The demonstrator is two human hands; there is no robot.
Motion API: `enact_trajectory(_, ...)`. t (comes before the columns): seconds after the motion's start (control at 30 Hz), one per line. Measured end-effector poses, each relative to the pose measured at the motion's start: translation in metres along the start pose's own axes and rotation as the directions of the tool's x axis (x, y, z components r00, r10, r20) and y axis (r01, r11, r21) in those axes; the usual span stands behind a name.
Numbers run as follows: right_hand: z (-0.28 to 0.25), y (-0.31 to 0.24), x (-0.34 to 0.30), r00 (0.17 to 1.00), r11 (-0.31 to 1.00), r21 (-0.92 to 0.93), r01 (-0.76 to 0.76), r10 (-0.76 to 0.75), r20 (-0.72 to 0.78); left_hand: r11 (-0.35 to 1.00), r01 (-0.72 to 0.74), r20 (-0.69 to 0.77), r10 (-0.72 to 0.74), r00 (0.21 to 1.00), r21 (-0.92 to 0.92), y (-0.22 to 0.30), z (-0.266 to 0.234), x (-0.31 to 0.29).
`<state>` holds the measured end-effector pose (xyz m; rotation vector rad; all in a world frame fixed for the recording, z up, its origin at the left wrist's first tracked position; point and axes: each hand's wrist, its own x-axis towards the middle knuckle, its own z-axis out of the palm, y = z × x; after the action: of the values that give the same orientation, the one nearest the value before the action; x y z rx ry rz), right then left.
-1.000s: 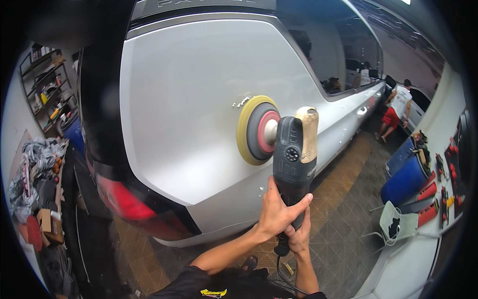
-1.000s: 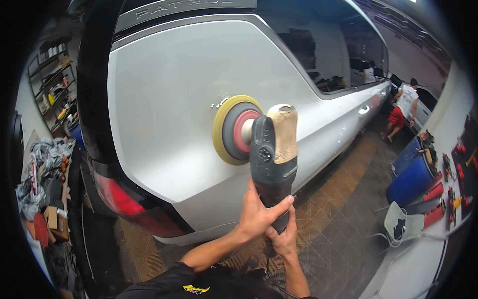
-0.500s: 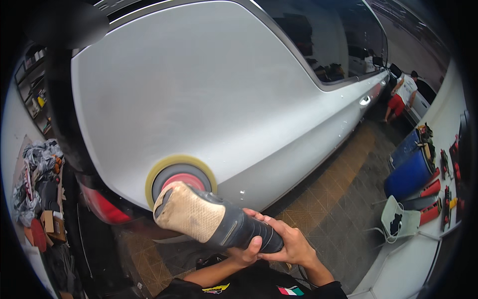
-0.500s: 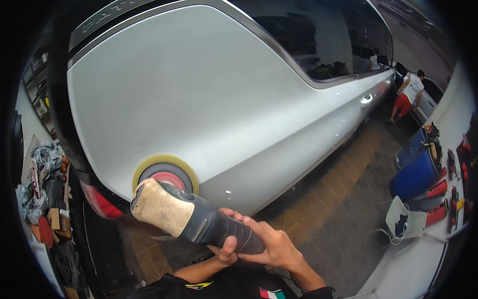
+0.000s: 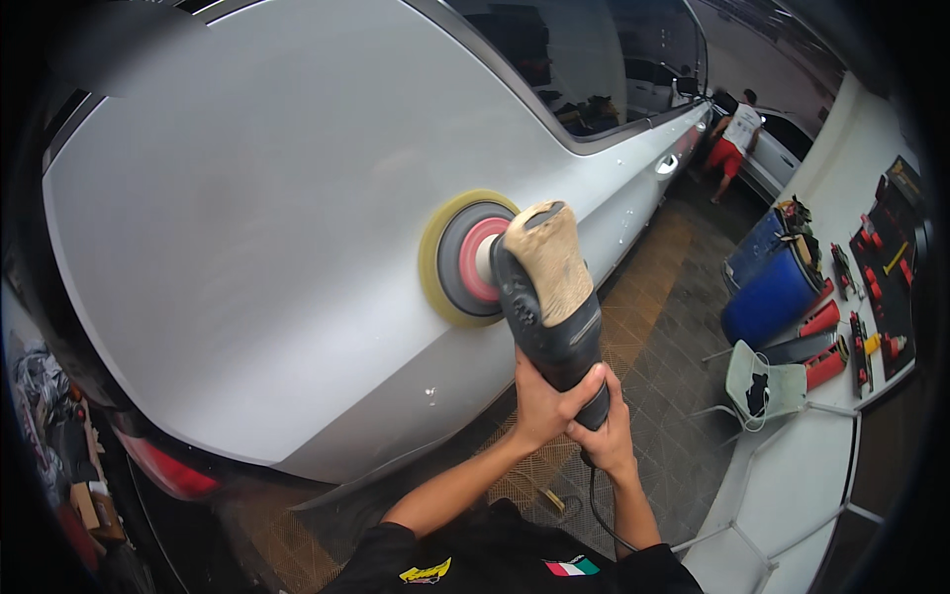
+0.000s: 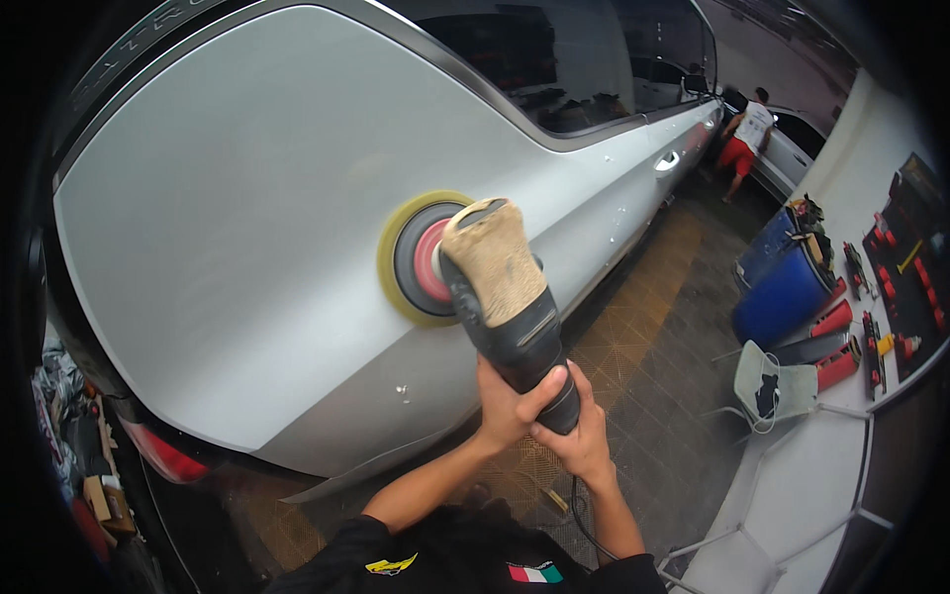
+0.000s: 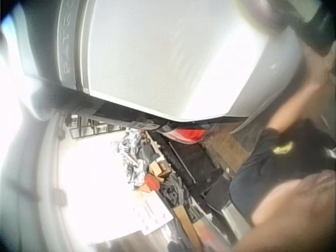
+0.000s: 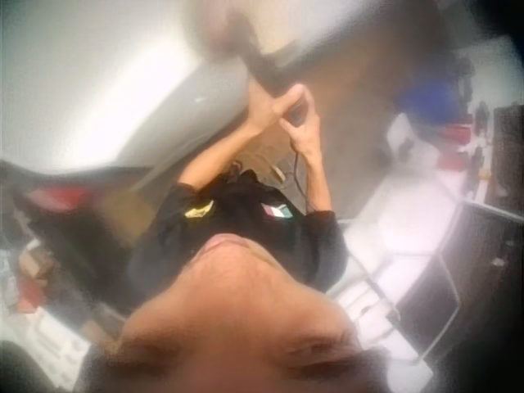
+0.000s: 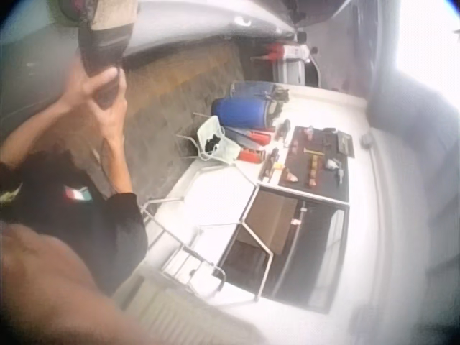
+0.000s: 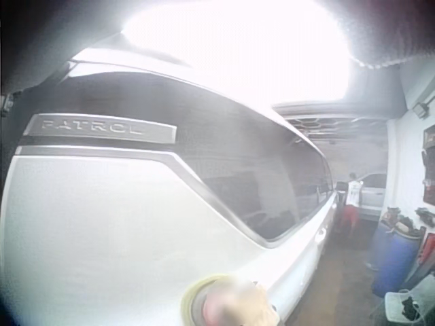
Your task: The person uses a rotary polisher with a foam pad to buff the rear quarter panel of a white car. The operator moves the tool in circular motions across the vehicle's surface, focusing on the area near the taillight and the lower bodywork.
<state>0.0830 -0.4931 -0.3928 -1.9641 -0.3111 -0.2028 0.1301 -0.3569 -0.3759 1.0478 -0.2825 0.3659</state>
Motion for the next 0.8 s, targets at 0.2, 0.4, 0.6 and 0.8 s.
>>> enact_trajectory(0.2,-0.005,0.015,0.025,0.982,0.969,0.216,-0.122,0.150,-0.118,0.975,-0.003,0.043,-0.006,0.999,0.221,-0.024,0.027,0.042)
enact_trajectory(0.4,-0.017,0.010,0.063,0.953,0.926,0.343,-0.155,0.232,-0.196,0.900,0.193,0.079,-0.242,0.967,0.392,-0.041,0.058,0.093)
enact_trajectory(0.6,-0.016,0.010,0.061,0.956,0.950,0.285,-0.127,0.194,-0.222,0.908,0.258,0.096,-0.304,0.948,0.330,-0.026,0.053,0.078)
enact_trajectory(0.8,0.031,-0.001,-0.002,0.968,0.969,0.232,-0.090,0.139,-0.207,0.926,0.186,0.206,-0.262,0.943,0.327,-0.011,-0.005,0.007)
